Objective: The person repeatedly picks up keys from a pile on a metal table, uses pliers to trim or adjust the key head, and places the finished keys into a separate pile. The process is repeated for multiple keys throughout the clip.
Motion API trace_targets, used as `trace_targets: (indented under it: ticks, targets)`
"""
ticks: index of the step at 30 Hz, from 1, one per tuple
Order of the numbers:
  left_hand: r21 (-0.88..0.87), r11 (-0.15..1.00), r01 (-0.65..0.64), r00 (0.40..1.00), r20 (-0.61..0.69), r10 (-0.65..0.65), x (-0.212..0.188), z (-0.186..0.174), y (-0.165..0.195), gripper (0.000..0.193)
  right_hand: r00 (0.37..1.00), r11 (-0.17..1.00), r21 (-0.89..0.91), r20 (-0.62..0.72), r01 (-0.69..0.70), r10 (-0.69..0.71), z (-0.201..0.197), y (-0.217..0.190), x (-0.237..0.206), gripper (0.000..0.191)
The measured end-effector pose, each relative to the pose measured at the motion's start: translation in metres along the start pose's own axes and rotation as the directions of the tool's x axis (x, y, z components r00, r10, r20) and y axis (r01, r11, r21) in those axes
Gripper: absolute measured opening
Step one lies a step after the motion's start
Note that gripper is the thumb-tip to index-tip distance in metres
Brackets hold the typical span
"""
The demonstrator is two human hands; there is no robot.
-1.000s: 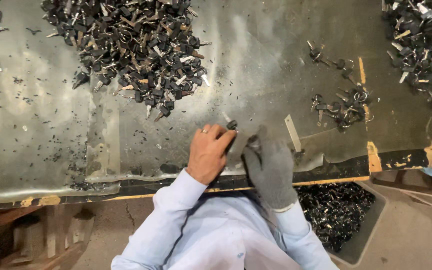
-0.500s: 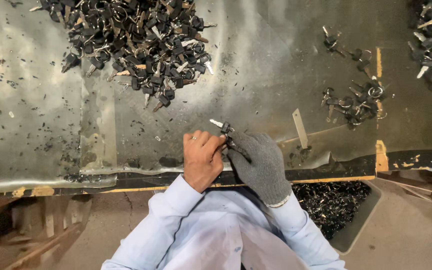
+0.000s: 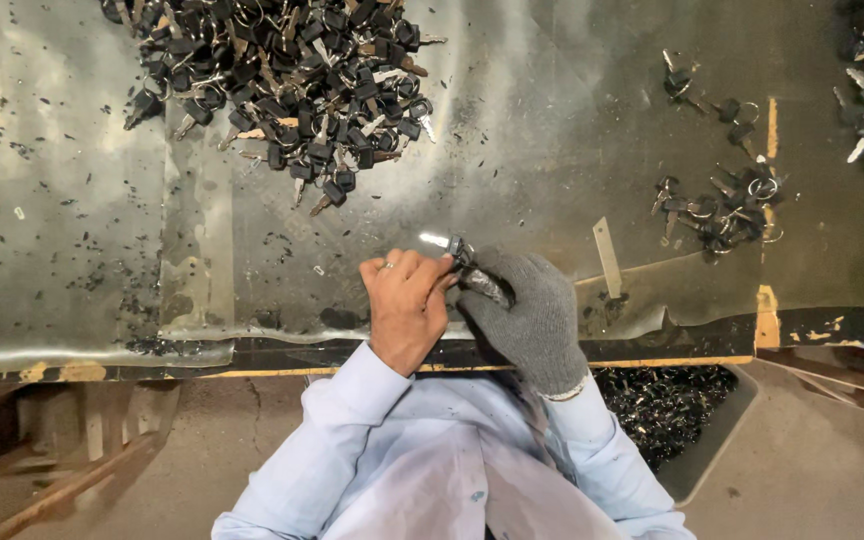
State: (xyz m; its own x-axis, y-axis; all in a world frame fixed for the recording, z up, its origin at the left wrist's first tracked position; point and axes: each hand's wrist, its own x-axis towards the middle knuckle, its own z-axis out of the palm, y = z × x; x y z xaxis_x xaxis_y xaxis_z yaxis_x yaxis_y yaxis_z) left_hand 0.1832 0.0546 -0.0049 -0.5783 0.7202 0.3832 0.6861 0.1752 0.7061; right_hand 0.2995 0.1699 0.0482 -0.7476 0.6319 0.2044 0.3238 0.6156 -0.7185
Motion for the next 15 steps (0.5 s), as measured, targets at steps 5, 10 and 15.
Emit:
trace_targets:
  ticks: [5,10,15]
  targets:
    - [-0.033,0.997,-0.067,0.994,0.083,0.070,0.005,-0.003,-0.011,0.025,0.992,0.984,-0.127,-0.005,0.125,-0.127,0.005,-0.009,0.004,0.030]
    - [-0.033,0.996,-0.081,0.986,0.143,0.085,0.008,-0.004,-0.012,0.028,0.977,0.937,-0.310,0.183,0.160,-0.106,0.011,-0.011,0.013,0.016]
    - [-0.060,0.998,0.010,1.000,-0.023,-0.011,0.018,-0.012,0.000,0.030,0.991,0.975,-0.180,0.066,0.127,-0.116,0.008,-0.002,0.004,0.037]
